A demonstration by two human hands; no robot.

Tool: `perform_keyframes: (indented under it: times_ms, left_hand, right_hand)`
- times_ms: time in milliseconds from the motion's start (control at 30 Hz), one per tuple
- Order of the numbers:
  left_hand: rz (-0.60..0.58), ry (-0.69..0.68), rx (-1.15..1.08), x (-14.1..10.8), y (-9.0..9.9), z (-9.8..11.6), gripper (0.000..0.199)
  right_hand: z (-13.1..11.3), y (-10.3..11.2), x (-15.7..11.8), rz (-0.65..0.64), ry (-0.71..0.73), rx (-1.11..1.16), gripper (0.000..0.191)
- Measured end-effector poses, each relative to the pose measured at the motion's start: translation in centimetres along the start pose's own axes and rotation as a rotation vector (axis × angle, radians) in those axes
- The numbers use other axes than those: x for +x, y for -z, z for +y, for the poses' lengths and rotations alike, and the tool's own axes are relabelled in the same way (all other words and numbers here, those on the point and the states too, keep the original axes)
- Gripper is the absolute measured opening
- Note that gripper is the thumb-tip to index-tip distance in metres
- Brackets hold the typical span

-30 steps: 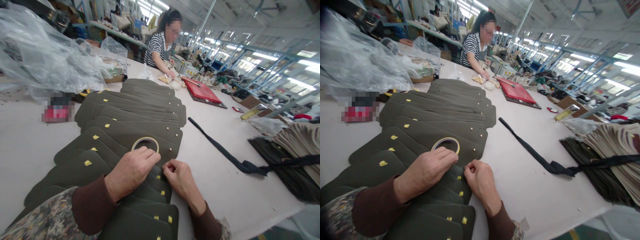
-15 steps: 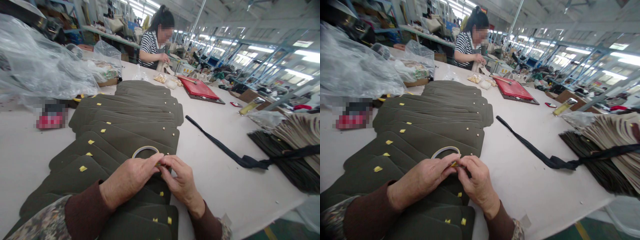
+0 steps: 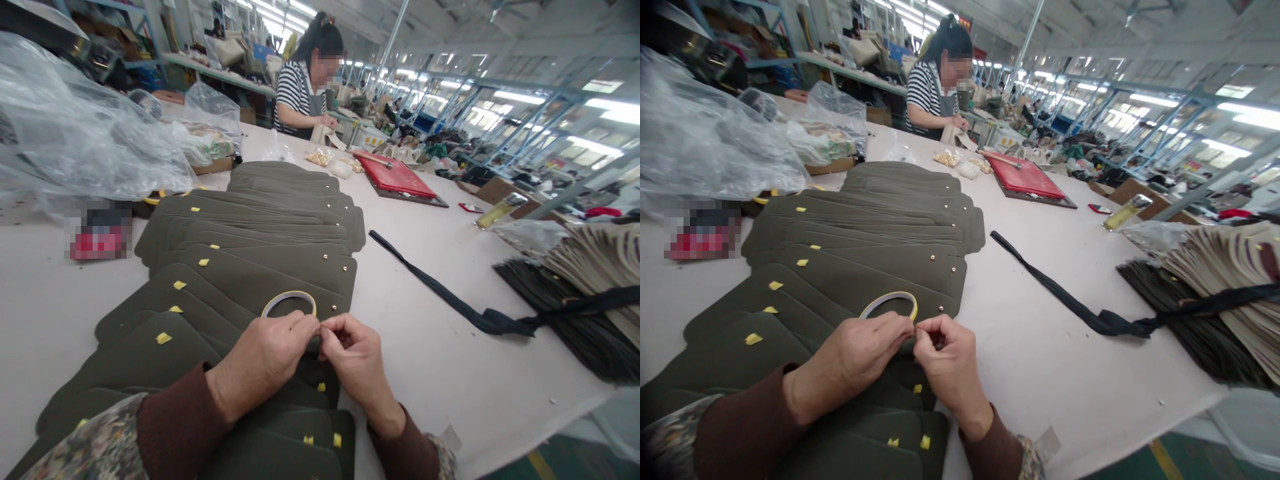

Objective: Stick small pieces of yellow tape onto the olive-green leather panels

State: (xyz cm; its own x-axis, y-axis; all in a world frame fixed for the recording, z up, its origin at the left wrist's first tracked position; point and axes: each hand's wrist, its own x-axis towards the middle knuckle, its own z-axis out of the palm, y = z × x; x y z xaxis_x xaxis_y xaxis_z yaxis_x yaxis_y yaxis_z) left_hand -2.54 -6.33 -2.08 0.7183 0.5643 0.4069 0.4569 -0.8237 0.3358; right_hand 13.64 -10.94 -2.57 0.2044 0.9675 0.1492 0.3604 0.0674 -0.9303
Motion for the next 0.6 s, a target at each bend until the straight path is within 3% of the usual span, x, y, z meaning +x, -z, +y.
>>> perform_keyframes:
  times_ms: [100, 200, 400, 600]
  left_hand:
    - [0.057, -0.039, 0.032, 0.2, 0.0, 0.1, 0.016]
    - [-0.049, 0.009, 0.168, 0.4, 0.4, -0.3, 0.009]
    - [-0.349, 0.074, 0.266, 0.5, 1.4, -0.9, 0.006]
    - [-0.384, 0.063, 0.24, 0.3, 1.9, -0.5, 0.006]
  right_hand:
    - [0.9, 0.6, 0.8, 0.013, -0.278, 0.249, 0.015]
    - [2.2, 2.1, 1.7, 0.05, -0.399, 0.311, 0.025]
    - [3.5, 3.6, 2.2, -0.023, -0.412, 0.233, 0.032]
    - [2.7, 3.1, 2.0, -0.121, -0.381, 0.015, 0.024]
